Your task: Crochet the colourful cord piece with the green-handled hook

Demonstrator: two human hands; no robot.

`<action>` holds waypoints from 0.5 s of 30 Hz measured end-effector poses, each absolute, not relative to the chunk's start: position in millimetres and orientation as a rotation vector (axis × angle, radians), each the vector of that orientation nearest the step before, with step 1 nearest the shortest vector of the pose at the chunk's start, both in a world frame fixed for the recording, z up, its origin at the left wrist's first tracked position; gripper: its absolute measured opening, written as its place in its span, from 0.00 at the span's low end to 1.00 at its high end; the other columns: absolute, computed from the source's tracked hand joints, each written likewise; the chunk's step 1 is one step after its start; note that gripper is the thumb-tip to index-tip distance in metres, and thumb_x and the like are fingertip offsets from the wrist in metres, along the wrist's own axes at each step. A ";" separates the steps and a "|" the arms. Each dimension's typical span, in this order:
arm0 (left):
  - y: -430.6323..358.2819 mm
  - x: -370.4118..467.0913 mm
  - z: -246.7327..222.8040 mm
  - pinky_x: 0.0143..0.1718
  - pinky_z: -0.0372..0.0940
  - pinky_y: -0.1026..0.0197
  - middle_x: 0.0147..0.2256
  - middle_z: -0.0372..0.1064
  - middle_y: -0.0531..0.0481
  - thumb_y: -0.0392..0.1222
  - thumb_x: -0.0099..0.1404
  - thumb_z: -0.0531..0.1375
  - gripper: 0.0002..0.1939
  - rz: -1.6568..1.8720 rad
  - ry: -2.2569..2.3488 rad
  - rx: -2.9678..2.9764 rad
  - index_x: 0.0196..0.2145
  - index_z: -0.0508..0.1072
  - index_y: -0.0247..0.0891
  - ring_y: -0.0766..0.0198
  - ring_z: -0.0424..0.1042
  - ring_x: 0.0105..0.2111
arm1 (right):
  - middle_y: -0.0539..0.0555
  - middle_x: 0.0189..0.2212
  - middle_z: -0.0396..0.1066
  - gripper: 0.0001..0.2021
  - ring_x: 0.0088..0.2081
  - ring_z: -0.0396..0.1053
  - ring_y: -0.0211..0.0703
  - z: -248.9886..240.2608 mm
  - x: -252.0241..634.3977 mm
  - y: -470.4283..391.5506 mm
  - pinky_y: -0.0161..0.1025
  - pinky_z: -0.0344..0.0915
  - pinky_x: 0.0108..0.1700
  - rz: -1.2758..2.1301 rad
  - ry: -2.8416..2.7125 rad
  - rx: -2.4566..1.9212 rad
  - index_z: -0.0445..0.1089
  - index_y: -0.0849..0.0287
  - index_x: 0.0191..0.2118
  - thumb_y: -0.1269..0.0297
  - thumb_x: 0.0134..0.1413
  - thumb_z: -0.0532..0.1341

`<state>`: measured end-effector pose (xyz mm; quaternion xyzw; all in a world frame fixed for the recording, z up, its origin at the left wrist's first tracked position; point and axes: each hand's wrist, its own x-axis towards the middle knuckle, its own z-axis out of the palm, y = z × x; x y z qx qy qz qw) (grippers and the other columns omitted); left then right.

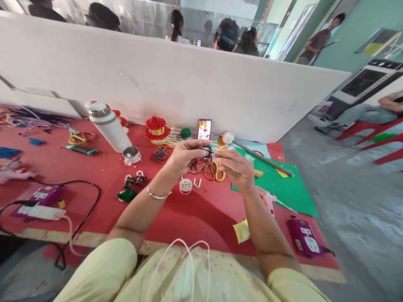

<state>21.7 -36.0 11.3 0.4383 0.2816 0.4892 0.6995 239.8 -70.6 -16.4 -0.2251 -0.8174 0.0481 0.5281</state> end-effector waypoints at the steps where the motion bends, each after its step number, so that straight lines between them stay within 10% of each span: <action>1: -35.6 21.3 10.6 0.22 0.59 0.68 0.25 0.75 0.53 0.32 0.49 0.74 0.17 1.085 0.631 0.979 0.39 0.87 0.37 0.74 0.65 0.20 | 0.51 0.59 0.80 0.24 0.55 0.81 0.50 -16.6 240.0 -71.6 0.53 0.80 0.54 0.113 -1.953 -0.537 0.74 0.37 0.62 0.67 0.65 0.68; 15: -37.3 12.7 23.1 0.23 0.62 0.68 0.27 0.79 0.50 0.30 0.48 0.71 0.15 0.887 0.643 1.037 0.36 0.87 0.36 0.72 0.69 0.21 | 0.53 0.58 0.81 0.24 0.54 0.80 0.49 -2.6 250.2 -83.3 0.54 0.78 0.56 0.135 -2.071 -0.536 0.74 0.41 0.63 0.70 0.64 0.68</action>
